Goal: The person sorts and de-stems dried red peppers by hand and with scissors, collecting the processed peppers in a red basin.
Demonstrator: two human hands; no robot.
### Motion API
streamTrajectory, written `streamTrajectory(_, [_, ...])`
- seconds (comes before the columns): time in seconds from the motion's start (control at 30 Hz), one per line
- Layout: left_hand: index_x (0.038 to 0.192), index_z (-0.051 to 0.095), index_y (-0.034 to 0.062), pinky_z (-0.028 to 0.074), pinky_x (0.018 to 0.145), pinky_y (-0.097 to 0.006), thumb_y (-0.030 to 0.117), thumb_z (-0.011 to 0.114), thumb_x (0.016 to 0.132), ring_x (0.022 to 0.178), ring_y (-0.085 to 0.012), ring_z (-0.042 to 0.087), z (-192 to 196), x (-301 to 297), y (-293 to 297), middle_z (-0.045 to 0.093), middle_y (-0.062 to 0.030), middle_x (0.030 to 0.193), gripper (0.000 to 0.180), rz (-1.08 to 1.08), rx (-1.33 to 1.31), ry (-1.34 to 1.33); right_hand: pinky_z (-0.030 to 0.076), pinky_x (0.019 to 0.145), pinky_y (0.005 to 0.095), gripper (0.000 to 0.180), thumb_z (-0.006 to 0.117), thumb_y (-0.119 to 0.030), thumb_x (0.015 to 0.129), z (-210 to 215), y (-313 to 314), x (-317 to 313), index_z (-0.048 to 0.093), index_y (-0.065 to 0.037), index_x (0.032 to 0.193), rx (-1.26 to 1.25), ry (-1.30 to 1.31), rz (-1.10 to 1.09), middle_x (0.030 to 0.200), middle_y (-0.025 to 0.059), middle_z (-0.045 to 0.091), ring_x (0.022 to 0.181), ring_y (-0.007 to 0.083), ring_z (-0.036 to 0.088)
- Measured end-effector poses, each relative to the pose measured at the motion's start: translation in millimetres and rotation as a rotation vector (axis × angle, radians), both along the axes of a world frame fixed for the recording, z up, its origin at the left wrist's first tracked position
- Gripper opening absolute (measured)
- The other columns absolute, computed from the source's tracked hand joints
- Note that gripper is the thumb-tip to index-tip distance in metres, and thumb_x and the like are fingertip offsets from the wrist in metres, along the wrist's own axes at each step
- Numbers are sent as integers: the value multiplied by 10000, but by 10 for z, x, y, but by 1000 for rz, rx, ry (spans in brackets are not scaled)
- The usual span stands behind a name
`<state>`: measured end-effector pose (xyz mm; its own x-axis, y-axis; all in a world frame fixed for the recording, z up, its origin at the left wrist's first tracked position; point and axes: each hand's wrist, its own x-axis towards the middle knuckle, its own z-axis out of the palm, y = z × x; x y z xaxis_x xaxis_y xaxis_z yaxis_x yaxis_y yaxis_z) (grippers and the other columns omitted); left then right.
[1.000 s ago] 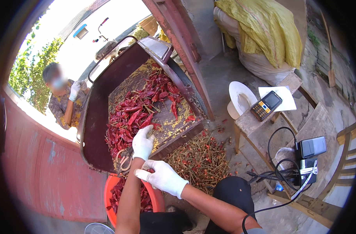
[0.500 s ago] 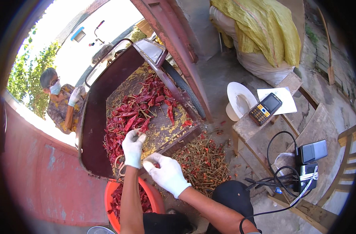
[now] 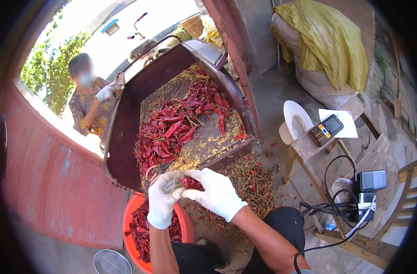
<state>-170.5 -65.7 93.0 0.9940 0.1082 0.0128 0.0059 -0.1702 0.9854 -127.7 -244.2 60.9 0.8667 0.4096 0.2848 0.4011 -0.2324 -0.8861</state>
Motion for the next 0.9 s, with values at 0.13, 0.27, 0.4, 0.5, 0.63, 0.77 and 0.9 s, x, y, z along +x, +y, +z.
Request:
streamTrajectory(0.13, [1270,552,-28,518,914,-286,-84,683,852,1060,-171,621,-18,-39,-33,637,-95,1141,442,47,-10,19,512,854,383,530,707,-432,854,-67,92,18,647,-71,1238,79,46,-28,1015,164,652,951,326,651])
streamTrajectory(0.27, [1263,590,-18,533,875,-286,-84,655,862,1013,-172,645,-23,-69,-12,638,-84,1130,412,73,158,-2,512,842,389,496,696,-430,867,-15,96,9,657,-58,1193,8,66,-15,991,157,639,935,331,646])
streamTrajectory(0.4, [1215,650,-15,539,779,-268,-87,664,829,897,-158,659,36,-65,-14,630,-78,1124,392,78,564,-131,511,836,406,469,686,-430,879,-147,158,39,662,-53,1158,-4,6,-37,996,152,623,944,340,640])
streamTrajectory(0.5, [1185,667,-13,522,734,-250,-87,679,799,874,-148,638,-2,-69,5,609,-84,1129,394,59,426,-258,512,857,413,463,678,-424,888,-213,180,49,656,-51,1163,-21,-30,-47,1057,158,615,986,346,637])
streamTrajectory(0.63, [1166,658,-30,484,709,-256,-26,675,831,809,-107,582,28,-81,-4,607,-32,1029,335,-11,25,-156,514,903,412,477,670,-411,897,-182,153,62,636,-44,1201,-74,-32,-20,1188,165,596,1069,350,625])
streamTrajectory(0.77, [1092,690,-44,495,670,-220,-23,683,878,836,-99,610,-72,-56,-30,619,-66,1069,216,81,110,-135,534,845,404,478,642,-359,931,-147,183,51,604,6,1238,76,228,106,938,195,663,928,327,682])
streamTrajectory(0.9, [1044,700,-39,461,559,-197,18,649,930,624,-54,558,-87,-30,-153,691,-59,901,137,248,180,-142,525,680,357,445,628,-294,957,103,142,-9,581,48,1239,279,818,296,767,139,658,676,191,626])
